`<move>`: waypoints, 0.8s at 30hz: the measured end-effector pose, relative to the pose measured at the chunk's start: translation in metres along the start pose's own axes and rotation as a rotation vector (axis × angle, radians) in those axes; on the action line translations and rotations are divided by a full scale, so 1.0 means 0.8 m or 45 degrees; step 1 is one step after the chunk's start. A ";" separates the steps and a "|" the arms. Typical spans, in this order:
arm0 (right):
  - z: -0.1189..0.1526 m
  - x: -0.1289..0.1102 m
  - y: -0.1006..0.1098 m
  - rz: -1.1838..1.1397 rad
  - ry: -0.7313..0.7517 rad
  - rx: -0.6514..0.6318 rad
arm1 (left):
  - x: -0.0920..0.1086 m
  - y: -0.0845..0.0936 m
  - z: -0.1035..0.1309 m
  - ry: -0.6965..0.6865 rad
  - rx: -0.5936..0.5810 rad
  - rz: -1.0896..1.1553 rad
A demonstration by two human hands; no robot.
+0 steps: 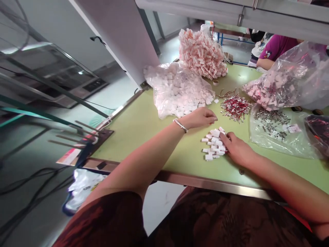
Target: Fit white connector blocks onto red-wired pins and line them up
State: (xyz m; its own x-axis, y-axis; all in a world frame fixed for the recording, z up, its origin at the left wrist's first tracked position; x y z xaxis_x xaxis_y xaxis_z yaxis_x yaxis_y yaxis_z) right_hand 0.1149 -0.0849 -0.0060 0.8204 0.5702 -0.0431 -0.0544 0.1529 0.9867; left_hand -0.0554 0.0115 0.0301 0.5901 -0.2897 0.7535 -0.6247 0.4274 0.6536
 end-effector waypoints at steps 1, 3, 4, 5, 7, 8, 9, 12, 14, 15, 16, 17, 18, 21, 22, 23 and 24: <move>-0.001 0.007 0.000 -0.118 0.013 0.010 | 0.000 0.002 0.004 0.018 0.019 0.013; -0.004 0.023 0.002 -0.372 0.078 0.061 | -0.001 0.005 0.012 0.061 0.054 0.075; -0.004 0.032 0.004 -0.498 0.125 0.108 | -0.001 0.006 0.015 0.085 0.073 0.117; -0.005 0.041 0.008 -0.622 0.164 0.171 | -0.002 0.008 0.017 0.106 0.089 0.160; -0.004 0.061 0.017 -0.845 0.189 0.294 | -0.004 0.013 0.020 0.132 0.117 0.217; -0.003 0.071 0.022 -0.945 0.175 0.333 | -0.004 0.015 0.020 0.139 0.130 0.223; 0.000 0.082 0.027 -1.042 0.135 0.357 | -0.004 0.017 0.018 0.141 0.142 0.212; 0.017 0.114 0.041 -1.341 -0.033 0.406 | 0.003 0.018 0.002 0.103 0.183 0.089; 0.036 0.137 0.054 -1.514 -0.108 0.472 | 0.021 0.013 -0.022 0.019 0.239 -0.023; 0.049 0.150 0.062 -1.570 -0.138 0.523 | 0.038 0.009 -0.037 -0.076 0.254 -0.089; 0.062 0.164 0.072 -1.599 -0.173 0.590 | 0.062 0.003 -0.053 -0.213 0.280 -0.141; 0.077 0.178 0.083 -1.598 -0.219 0.666 | 0.091 -0.004 -0.068 -0.387 0.301 -0.201; 0.094 0.194 0.096 -1.571 -0.281 0.759 | 0.125 -0.012 -0.083 -0.569 0.328 -0.279; 0.144 0.244 0.142 -1.387 -0.483 0.984 | 0.226 -0.039 -0.138 -0.884 0.257 -0.584; 0.157 0.261 0.159 -1.311 -0.526 1.037 | 0.254 -0.045 -0.159 -0.903 0.259 -0.664; 0.166 0.278 0.177 -1.217 -0.549 1.062 | 0.277 -0.049 -0.179 -0.916 0.253 -0.742; 0.173 0.294 0.194 -1.097 -0.568 1.068 | 0.295 -0.053 -0.198 -0.915 0.240 -0.818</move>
State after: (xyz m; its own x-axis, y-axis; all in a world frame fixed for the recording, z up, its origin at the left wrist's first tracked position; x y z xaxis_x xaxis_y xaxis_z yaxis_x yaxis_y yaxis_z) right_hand 0.3779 -0.0387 0.1587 0.5388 0.1980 -0.8189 0.8270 -0.3098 0.4692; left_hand 0.1909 0.0606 0.1688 0.4339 -0.8980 0.0734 -0.4018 -0.1200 0.9078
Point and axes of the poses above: each hand's wrist, its own z-axis away from the middle knuckle, its own y-axis out of the back of the hand, x = y × z, the point moved 4 cm from there along -z, towards the middle knuckle, and after that the axes turned 2 degrees about -x, right-handed, at the moved point
